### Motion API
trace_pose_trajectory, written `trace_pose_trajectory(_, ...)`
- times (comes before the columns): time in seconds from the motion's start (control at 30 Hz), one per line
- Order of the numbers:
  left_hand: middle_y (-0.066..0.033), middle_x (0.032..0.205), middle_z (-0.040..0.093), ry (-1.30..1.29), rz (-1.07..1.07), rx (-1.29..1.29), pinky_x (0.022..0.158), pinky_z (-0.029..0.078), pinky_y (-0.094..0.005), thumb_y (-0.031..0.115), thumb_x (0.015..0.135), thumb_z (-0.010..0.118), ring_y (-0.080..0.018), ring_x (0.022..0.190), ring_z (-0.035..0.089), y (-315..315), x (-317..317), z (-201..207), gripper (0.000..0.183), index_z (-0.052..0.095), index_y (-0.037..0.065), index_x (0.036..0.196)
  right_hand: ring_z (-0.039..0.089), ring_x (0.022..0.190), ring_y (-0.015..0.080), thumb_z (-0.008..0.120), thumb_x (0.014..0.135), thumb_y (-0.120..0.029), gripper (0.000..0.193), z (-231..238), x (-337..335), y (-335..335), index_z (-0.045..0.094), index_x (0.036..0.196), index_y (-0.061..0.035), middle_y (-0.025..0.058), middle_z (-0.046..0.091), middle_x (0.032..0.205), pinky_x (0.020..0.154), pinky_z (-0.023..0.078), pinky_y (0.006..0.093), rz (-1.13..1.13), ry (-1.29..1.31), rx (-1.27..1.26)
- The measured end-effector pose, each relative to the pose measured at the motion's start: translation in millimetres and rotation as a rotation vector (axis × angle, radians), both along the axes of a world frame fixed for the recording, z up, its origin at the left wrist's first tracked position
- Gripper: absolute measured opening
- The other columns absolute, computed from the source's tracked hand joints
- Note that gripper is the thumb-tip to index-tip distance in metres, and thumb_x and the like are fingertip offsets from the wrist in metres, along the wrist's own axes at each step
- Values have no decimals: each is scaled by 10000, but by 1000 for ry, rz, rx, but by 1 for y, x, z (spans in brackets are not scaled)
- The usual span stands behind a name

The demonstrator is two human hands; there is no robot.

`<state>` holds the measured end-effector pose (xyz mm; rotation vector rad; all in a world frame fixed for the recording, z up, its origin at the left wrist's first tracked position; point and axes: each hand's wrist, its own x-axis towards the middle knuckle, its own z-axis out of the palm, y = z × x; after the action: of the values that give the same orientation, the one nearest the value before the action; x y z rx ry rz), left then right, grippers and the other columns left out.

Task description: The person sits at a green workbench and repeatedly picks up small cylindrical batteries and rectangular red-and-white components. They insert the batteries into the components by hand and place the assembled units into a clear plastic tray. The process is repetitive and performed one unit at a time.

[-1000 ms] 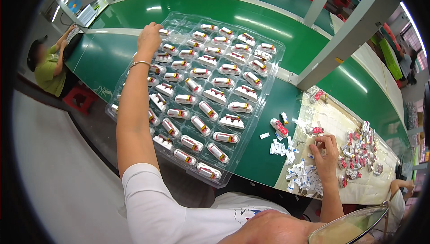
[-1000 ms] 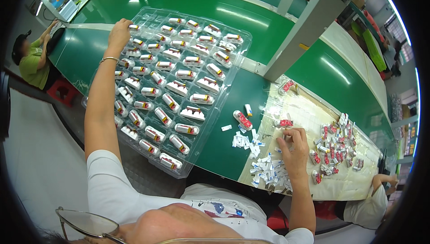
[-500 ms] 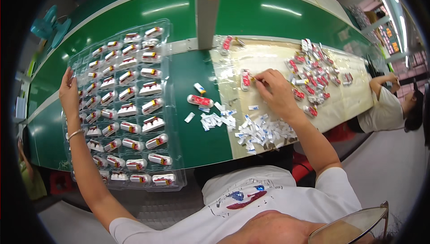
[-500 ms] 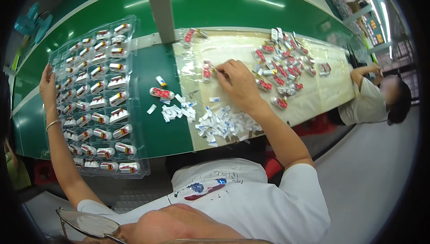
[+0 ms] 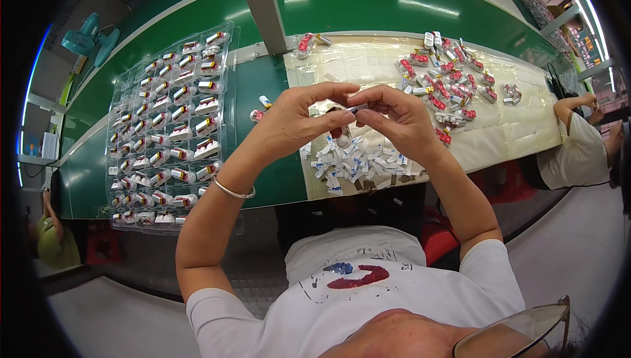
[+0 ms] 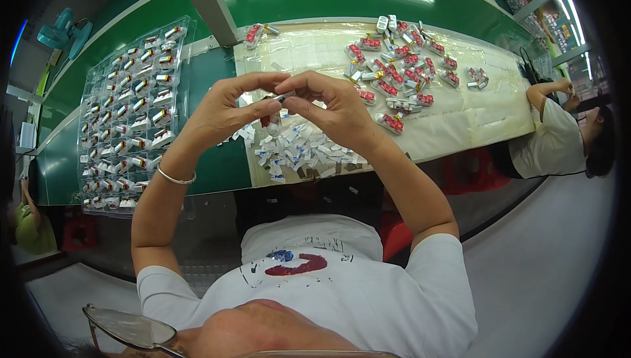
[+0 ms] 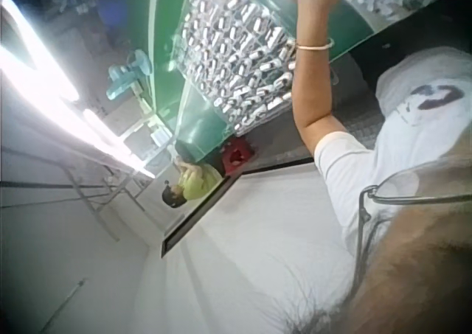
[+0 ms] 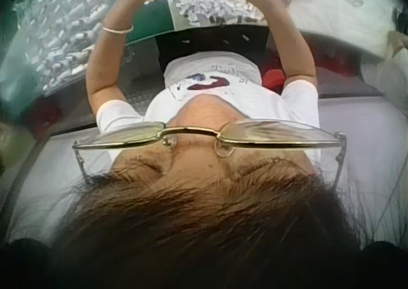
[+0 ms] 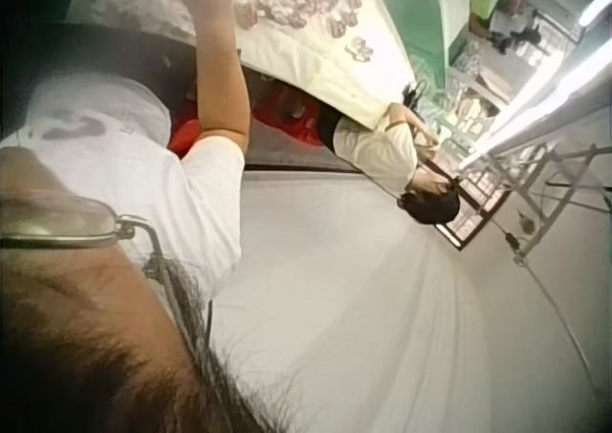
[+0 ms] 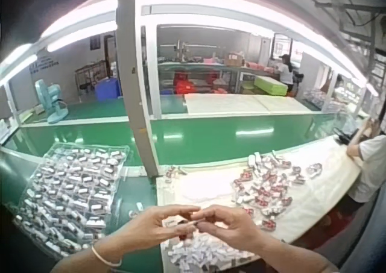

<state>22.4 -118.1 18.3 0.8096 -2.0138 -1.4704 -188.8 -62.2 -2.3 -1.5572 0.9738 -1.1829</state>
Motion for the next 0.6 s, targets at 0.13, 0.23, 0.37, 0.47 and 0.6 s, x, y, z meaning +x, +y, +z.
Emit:
trace_pose_trajectory(0.13,-82,913,693,75,49,298,711,554,-240,179,886,700,-106,800,661,26,-17,-8,343,642,-24,1156,617,796,74,642,915,-117,213,0,-13,13,635,1080,18,42,661,921,721,508,219,35,-159,167)
trace_pose_trajectory(0.23,-92,894,698,127,129,365,731,554,-237,156,910,667,-114,807,668,43,-22,-13,290,653,-45,1118,614,791,72,644,916,-124,215,-12,-15,23,636,1080,15,35,660,905,716,505,218,57,-263,230)
trace_pose_trajectory(0.37,-98,890,706,156,204,464,746,542,-251,158,922,646,-134,806,680,57,-20,-16,240,672,-29,1069,615,778,69,643,916,-128,216,-10,-15,31,640,1091,0,20,662,902,718,506,219,22,-138,188)
trace_pose_trajectory(0.47,-106,869,713,183,255,527,757,529,-268,160,913,654,-150,808,690,57,-14,-26,210,688,-23,1009,639,828,119,679,878,-122,218,-10,-14,32,668,1087,-61,44,669,934,716,516,253,-79,70,-158)
trace_pose_trajectory(0.6,-121,865,713,184,349,529,751,536,-270,148,907,656,-170,801,701,63,-12,-29,207,692,-39,987,633,901,226,716,813,-128,165,-4,-13,27,694,973,-94,52,663,940,756,507,327,-199,429,-692)
